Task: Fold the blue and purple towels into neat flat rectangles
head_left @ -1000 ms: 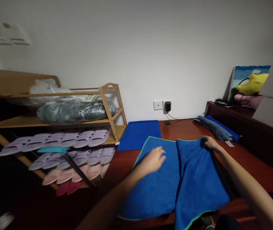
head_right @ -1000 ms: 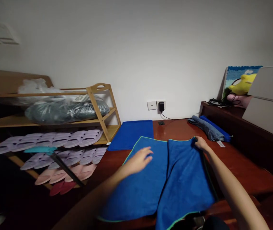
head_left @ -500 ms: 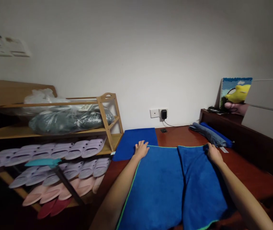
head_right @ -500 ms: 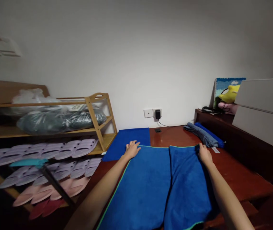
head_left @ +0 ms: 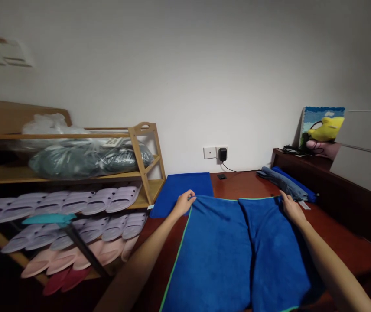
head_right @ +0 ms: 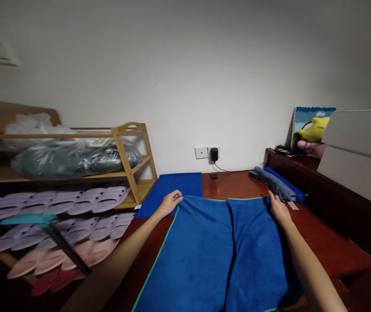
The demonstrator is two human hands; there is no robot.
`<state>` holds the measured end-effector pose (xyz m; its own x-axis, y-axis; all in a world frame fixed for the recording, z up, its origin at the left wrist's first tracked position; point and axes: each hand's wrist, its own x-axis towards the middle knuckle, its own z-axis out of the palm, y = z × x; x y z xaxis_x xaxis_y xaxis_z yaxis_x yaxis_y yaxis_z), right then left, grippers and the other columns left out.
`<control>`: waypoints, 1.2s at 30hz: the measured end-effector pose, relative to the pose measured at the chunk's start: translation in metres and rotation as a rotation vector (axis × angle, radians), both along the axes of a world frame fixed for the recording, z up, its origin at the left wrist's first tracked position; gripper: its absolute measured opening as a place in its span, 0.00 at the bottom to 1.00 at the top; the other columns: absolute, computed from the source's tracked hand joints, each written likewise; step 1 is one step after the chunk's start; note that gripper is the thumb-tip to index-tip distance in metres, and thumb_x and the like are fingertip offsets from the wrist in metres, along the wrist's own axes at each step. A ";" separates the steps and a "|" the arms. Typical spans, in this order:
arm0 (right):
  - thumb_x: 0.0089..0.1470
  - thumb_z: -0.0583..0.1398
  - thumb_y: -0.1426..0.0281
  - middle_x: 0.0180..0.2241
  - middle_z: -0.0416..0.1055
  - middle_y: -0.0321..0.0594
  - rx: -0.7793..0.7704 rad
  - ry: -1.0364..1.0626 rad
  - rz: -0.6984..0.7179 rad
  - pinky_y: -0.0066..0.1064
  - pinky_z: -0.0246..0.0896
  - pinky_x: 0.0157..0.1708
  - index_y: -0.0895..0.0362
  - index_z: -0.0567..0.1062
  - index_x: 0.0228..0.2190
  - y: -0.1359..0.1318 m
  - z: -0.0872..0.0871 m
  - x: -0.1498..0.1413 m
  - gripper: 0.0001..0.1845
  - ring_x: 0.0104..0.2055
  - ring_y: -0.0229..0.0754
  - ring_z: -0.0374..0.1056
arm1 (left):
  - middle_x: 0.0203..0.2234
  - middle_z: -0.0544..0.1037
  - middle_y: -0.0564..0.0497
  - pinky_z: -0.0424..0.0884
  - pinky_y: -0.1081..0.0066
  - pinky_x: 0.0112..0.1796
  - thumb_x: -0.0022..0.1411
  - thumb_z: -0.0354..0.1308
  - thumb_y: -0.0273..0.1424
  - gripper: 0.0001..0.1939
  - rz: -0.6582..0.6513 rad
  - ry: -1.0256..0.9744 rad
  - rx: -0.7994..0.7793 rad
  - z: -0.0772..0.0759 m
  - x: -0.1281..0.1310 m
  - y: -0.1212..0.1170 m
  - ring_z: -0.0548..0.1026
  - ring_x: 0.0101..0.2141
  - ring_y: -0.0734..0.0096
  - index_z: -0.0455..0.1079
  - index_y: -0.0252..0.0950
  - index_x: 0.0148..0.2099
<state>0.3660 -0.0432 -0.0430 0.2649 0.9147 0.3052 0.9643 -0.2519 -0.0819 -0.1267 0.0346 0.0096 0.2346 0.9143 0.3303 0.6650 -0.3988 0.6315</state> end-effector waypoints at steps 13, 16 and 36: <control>0.55 0.44 0.81 0.47 0.63 0.52 -0.059 -0.157 0.129 0.32 0.57 0.33 0.55 0.46 0.63 0.028 0.000 -0.006 0.35 0.35 0.43 0.71 | 0.19 0.66 0.59 0.61 0.76 0.25 0.46 0.59 0.44 0.19 0.077 -0.409 -0.156 0.032 -0.115 -0.012 0.66 0.21 0.74 0.64 0.37 0.36; 0.55 0.43 0.81 0.47 0.64 0.52 -0.049 -0.205 0.130 0.32 0.58 0.33 0.58 0.47 0.63 0.037 -0.001 -0.015 0.34 0.35 0.43 0.71 | 0.18 0.65 0.60 0.61 0.75 0.26 0.46 0.58 0.39 0.16 0.135 -0.346 -0.107 0.030 -0.125 -0.002 0.65 0.22 0.74 0.66 0.36 0.36; 0.58 0.40 0.46 0.65 0.43 0.42 -0.108 0.167 0.251 0.45 0.40 0.61 0.50 0.50 0.63 -0.014 -0.010 -0.065 0.37 0.67 0.46 0.39 | 0.65 0.51 0.46 0.54 0.57 0.58 0.67 0.40 0.44 0.31 0.017 0.615 0.129 -0.034 -0.080 -0.136 0.52 0.63 0.61 0.42 0.37 0.68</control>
